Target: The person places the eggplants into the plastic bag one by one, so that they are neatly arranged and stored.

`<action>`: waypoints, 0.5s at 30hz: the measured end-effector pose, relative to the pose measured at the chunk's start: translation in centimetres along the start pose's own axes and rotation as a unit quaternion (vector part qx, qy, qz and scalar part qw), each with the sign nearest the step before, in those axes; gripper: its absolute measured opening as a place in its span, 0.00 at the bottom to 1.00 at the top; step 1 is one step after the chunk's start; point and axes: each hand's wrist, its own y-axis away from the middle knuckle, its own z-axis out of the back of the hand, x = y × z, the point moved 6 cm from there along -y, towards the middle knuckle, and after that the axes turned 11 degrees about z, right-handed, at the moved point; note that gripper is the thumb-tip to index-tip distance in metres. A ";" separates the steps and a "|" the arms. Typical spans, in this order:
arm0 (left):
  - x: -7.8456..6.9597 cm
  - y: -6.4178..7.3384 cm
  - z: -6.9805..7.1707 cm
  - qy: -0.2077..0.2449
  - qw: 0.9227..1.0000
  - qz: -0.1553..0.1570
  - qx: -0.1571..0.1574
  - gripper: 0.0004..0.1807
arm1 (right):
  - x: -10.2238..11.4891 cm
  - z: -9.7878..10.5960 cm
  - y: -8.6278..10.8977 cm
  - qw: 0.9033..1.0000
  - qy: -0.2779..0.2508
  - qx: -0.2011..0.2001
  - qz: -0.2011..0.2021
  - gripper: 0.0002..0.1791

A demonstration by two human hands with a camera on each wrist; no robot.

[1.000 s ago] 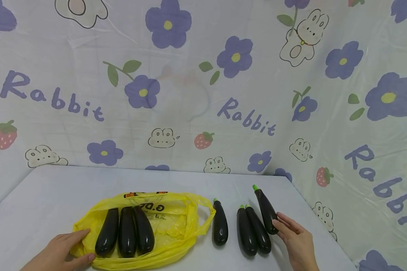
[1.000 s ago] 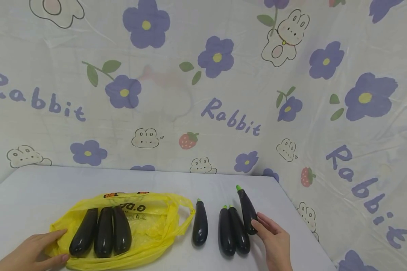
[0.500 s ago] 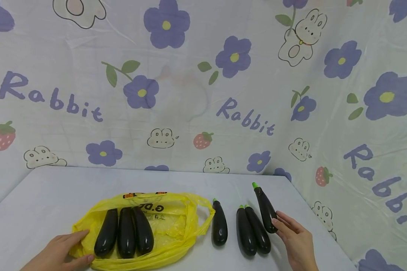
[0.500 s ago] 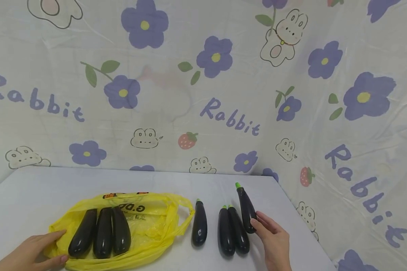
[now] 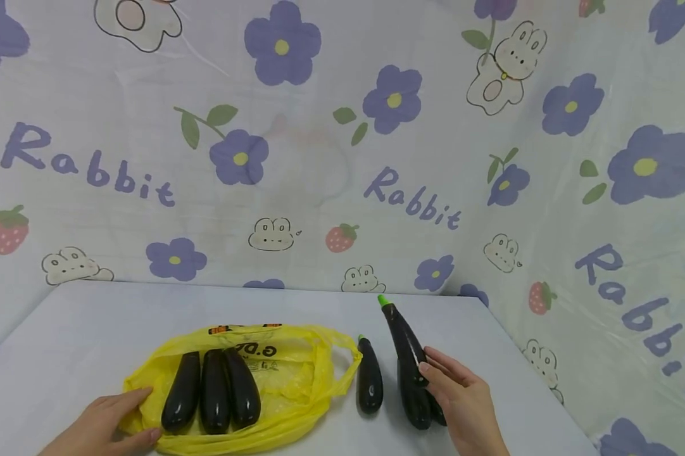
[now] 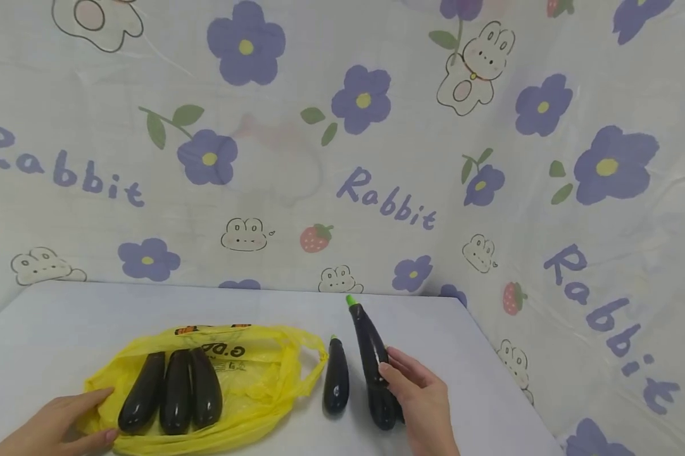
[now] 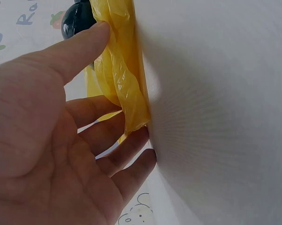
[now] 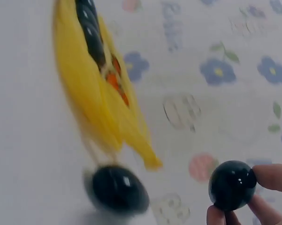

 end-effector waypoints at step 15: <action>-0.3 0.2 0.0 -0.006 1.000 0.017 -0.003 0.48 | -0.1 -9.8 3.8 0.979 0.030 0.195 -0.041 0.26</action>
